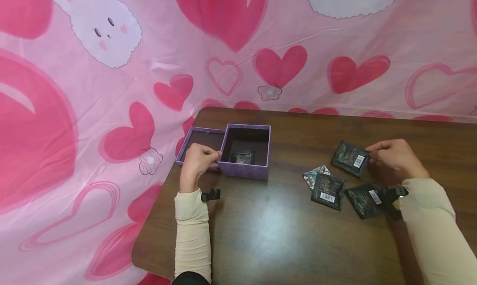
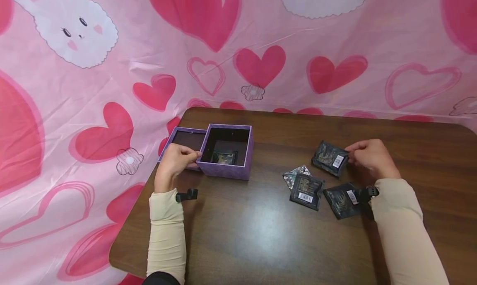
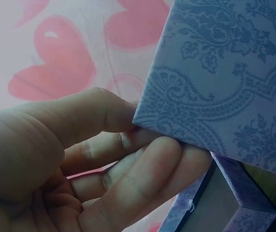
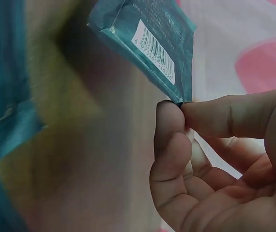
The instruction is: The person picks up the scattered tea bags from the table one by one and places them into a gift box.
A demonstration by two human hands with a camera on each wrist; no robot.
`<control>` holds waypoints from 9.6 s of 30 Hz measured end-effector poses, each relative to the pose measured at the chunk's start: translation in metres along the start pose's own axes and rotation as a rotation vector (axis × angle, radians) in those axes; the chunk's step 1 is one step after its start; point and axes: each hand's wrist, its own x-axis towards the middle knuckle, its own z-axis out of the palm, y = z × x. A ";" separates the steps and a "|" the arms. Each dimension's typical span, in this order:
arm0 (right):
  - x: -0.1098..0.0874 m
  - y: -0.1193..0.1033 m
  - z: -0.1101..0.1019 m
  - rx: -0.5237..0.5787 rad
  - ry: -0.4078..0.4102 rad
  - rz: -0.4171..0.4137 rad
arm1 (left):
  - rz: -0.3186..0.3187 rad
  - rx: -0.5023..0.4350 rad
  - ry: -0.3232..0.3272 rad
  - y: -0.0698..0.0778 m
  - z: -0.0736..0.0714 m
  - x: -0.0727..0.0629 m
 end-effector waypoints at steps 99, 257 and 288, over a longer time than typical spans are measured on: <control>0.030 -0.158 0.052 0.040 0.020 -0.241 | -0.060 -0.043 -0.010 0.003 -0.001 -0.001; -0.016 -0.038 0.064 -0.209 -0.294 -0.112 | -0.027 -0.026 -0.015 0.000 -0.003 -0.001; -0.021 -0.068 0.058 -0.134 -0.258 -0.234 | -0.037 -0.029 -0.014 -0.001 -0.004 -0.002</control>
